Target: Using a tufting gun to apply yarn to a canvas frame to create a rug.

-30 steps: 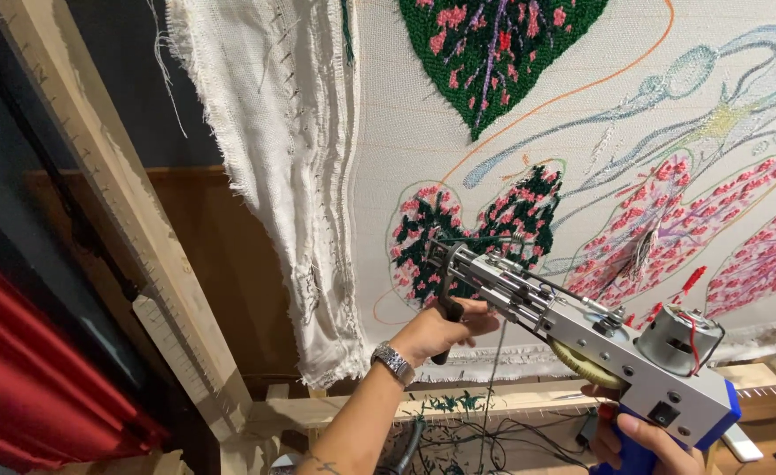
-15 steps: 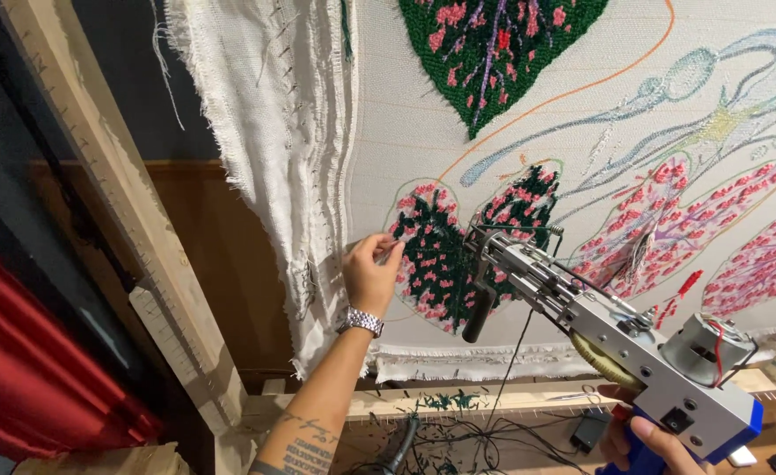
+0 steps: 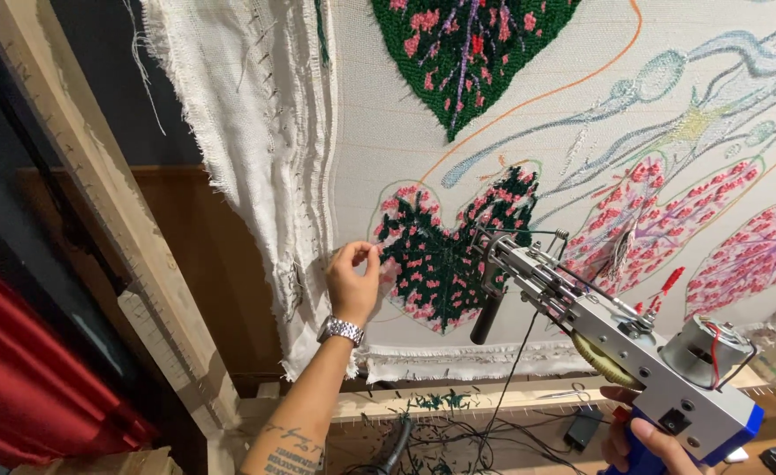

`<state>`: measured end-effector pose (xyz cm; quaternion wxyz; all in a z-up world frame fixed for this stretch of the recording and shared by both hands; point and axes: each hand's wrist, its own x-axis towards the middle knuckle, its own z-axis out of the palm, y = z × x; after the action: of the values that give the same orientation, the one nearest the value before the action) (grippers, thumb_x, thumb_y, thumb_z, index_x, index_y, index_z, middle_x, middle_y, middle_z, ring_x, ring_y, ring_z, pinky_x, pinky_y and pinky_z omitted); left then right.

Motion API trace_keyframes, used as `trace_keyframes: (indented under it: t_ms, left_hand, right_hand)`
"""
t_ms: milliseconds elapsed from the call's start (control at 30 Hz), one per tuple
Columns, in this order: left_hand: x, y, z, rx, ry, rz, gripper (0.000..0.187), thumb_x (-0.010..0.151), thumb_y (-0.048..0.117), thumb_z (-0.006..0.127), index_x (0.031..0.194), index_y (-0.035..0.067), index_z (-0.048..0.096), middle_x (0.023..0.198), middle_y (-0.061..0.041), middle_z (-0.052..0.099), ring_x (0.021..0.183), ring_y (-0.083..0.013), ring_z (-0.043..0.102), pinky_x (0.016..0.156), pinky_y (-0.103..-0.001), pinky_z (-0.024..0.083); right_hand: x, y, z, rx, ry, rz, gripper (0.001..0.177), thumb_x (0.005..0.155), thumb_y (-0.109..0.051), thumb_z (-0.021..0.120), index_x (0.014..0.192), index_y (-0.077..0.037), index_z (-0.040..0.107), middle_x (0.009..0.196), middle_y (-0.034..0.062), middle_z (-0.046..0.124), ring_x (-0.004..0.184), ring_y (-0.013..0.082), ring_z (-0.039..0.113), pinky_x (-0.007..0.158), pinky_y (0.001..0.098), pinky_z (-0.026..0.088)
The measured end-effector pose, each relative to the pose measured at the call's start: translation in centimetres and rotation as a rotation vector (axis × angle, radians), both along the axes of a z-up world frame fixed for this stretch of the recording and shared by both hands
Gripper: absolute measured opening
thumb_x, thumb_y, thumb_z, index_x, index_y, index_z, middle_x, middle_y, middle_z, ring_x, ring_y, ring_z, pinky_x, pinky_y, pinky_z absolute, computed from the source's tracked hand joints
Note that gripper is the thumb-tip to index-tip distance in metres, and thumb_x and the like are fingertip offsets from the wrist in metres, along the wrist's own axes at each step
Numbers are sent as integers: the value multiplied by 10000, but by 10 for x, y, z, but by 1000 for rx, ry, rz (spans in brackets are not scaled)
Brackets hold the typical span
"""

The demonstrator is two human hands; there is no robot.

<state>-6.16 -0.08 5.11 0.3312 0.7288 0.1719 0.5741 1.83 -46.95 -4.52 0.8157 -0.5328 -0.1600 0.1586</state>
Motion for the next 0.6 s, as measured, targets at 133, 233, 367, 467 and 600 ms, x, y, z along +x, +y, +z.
trace_keyframes:
  t_ms: [133,233,367,467,600]
  left_hand:
    - [-1,-8,-1,111,26,20,189,839,234,813,916,73,751,887,-69,747,844,-218,699,774,-368,555]
    - [8,-12,-2,226,66,33,218,829,252,825,935,74,756,882,-66,746,837,-220,697,741,-365,554]
    - [21,-20,8,148,142,-35,223,858,265,808,955,74,746,889,-51,742,793,-193,698,697,-338,572]
    - [26,-24,12,101,141,-49,217,870,266,791,950,71,741,870,-43,740,744,-178,701,683,-333,584]
    - [33,-25,10,172,74,-4,143,931,206,740,920,63,747,863,-55,737,748,-200,691,677,-360,563]
  right_hand:
    - [3,-4,-2,-70,70,-46,627,780,-185,591,1323,127,564,608,155,463,498,277,441,479,408,344]
    - [3,-8,-6,-51,32,-45,626,791,-208,587,1311,140,573,584,163,451,473,293,442,468,404,339]
    - [8,-16,-18,-94,68,-76,632,785,-219,580,1323,111,576,586,165,447,483,300,443,468,397,321]
    - [19,-25,-38,-47,84,-91,624,781,-207,578,1309,127,570,597,148,442,484,275,419,461,392,318]
    - [27,-31,-51,17,70,-110,641,778,-175,576,1327,155,555,676,153,468,520,250,425,439,391,335]
